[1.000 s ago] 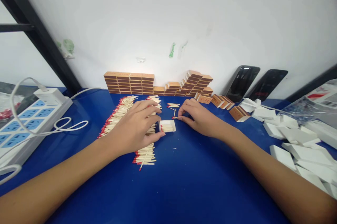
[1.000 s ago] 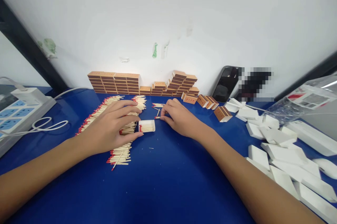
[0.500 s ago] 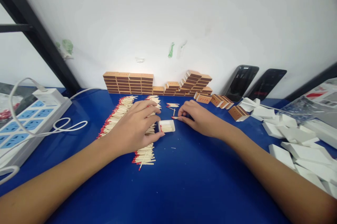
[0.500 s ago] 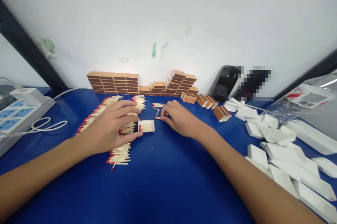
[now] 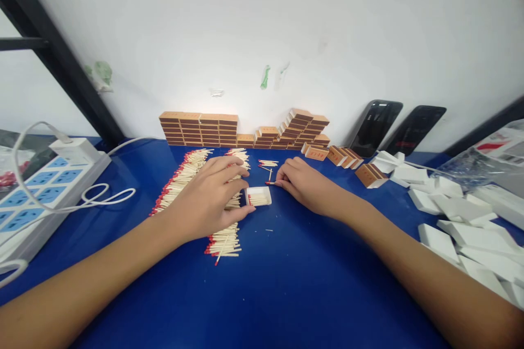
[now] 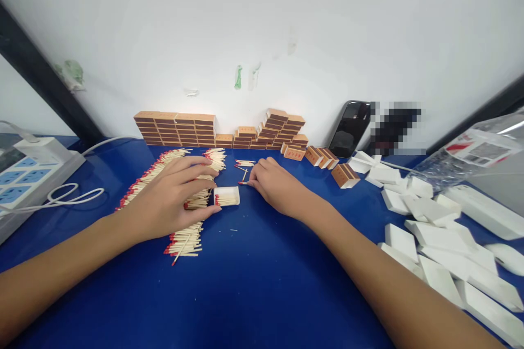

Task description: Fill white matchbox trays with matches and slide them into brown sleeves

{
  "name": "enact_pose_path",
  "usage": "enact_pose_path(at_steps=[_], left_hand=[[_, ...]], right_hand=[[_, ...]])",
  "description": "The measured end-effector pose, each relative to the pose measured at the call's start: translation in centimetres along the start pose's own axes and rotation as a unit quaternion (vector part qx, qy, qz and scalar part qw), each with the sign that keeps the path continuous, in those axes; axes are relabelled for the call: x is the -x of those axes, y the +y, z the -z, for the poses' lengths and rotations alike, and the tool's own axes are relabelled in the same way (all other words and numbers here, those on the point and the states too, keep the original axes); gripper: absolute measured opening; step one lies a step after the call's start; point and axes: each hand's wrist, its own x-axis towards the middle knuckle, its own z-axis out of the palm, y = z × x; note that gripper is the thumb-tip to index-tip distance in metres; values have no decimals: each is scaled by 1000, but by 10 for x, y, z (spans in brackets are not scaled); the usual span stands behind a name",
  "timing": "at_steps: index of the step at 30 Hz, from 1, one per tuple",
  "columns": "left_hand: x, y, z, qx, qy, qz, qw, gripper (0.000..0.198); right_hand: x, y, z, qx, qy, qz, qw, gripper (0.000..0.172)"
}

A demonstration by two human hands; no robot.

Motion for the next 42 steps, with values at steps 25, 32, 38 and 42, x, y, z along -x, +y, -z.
enact_pose_path(at_steps=[25,32,38,42], left_hand=[[1,0,0,-2,-3,1,1000,25],[1,1,-2,0,10,-10,1000,25],[1,0,-2,1,18,-11,1000,25],[1,1,-1,1,8,-5,1000,25]], right_hand=[[4,-43,14,28,49,72,996,19],[4,-56,0,78,26,95,992,20],[6,-49,10,-33,13,74,997,7],[6,-39,11,-93,-11,52,994,4]])
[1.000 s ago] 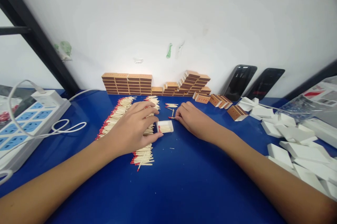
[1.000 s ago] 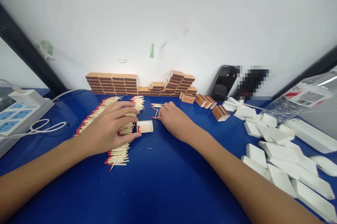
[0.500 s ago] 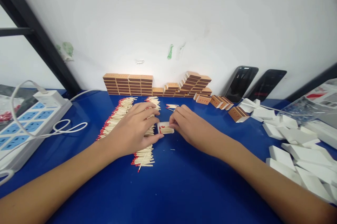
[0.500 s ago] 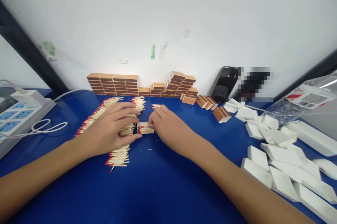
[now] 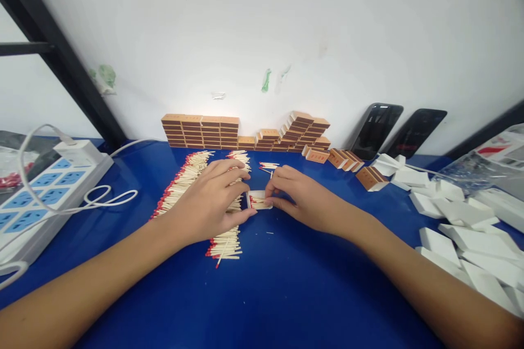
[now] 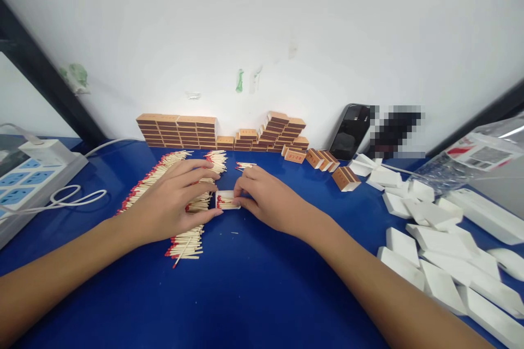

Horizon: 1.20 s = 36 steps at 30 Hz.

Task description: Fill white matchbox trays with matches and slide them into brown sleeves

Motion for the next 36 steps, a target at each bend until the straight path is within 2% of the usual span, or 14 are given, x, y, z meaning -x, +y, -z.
enact_pose_path(at_steps=[8,11,13,14,16,19,24,30,36], left_hand=[[-1,0,1,4,1,1,1000,23],[-1,0,0,1,-2,2,1000,24],[0,1,0,-1,-5,0,1000,25],[0,1,0,-1,-6,-1,1000,25],[0,2,0,-2,-5,-3,1000,25],[-1,2,0,-4,-4,0,1000,25],[0,2,0,-5,-7,-1,1000,26],[-1,2,1,-2,-5,1,1000,24],[-1,2,1,-3,-5,-2,1000,23]], right_hand=[[-2,-4,-6,-57,22,-24,998,8],[-5,11,-3,-56,78,-36,995,10],[-6,28,-2,-14,129,-35,991,10],[-6,36,-2,17,134,-28,990,14],[-6,51,-3,53,115,-25,992,23],[-6,60,-7,62,82,-22,994,23],[-8,57,-10,69,83,-27,994,12],[-8,54,-9,91,86,-32,992,11],[-12,44,-13,67,120,-107,985,13]])
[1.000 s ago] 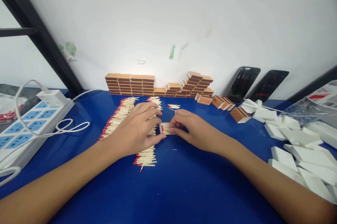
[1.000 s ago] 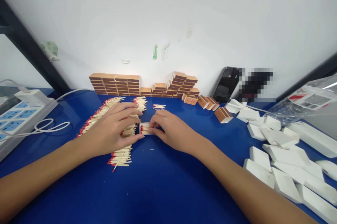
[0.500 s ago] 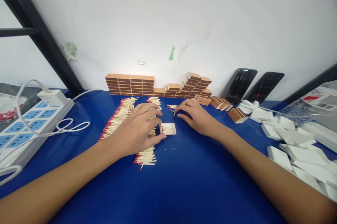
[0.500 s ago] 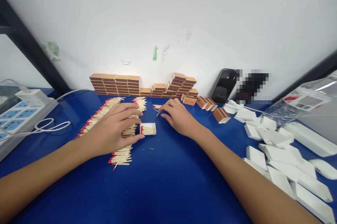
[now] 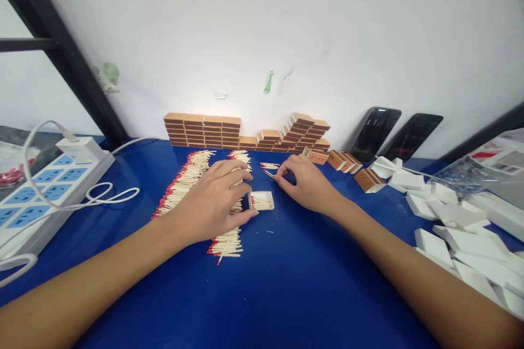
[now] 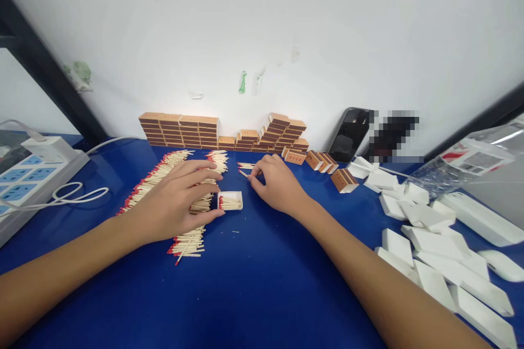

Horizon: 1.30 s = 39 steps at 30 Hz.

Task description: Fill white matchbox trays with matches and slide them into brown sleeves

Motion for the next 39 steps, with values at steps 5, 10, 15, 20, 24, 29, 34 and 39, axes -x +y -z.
enact_pose_path(at_steps=[5,10,15,20,24,29,34,39], left_hand=[[0,0,0,5,1,1,1000,23],[0,-1,1,5,-3,2,1000,23],[-1,-1,1,7,0,2,1000,22],[-1,-1,0,2,1,0,1000,23],[-2,-1,1,0,0,0,1000,23],[-2,0,3,2,-2,3,1000,23],[-2,1,2,3,4,1,1000,22],[-2,0,1,-3,0,-1,1000,23]], right_hand=[[0,-3,-8,0,13,-11,1000,7],[-5,2,-13,-10,17,12,1000,5],[-8,7,-12,-20,2,8,1000,11],[-8,10,-10,-25,12,15,1000,8],[-9,11,-11,-8,23,23,999,14],[-9,12,-13,0,17,35,999,18],[-8,11,-13,4,21,41,999,15],[-8,10,-12,10,17,41,999,14]])
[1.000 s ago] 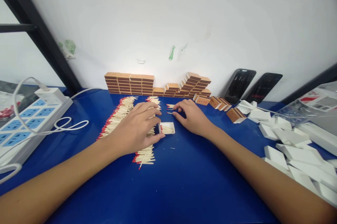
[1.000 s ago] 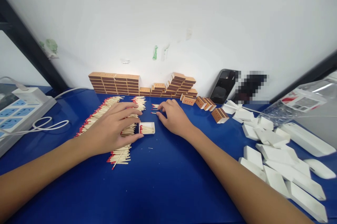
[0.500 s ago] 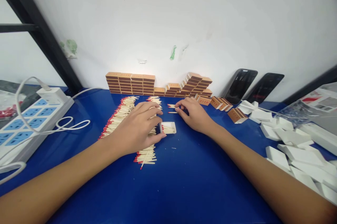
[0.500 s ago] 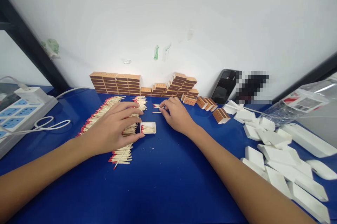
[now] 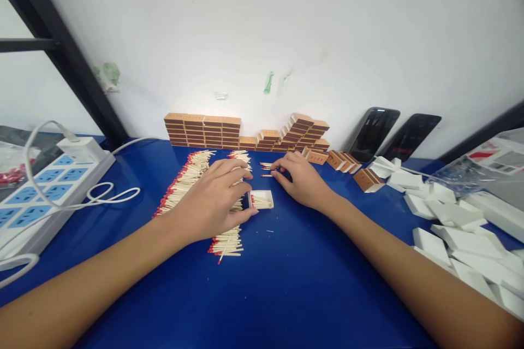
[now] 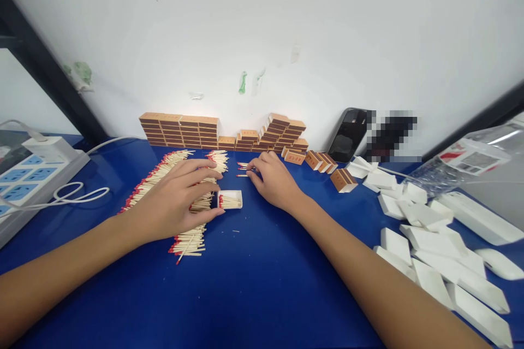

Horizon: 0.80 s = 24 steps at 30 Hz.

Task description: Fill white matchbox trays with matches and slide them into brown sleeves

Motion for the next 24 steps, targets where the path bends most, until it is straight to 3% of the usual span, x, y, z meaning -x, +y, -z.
enact_pose_path(at_steps=[8,24], left_hand=[[1,0,0,1,-1,-2,1000,23],[1,-1,0,2,1,-3,1000,23]], right_hand=[[1,-4,1,-22,-3,10,1000,8],[3,-2,6,-22,-13,27,999,10]])
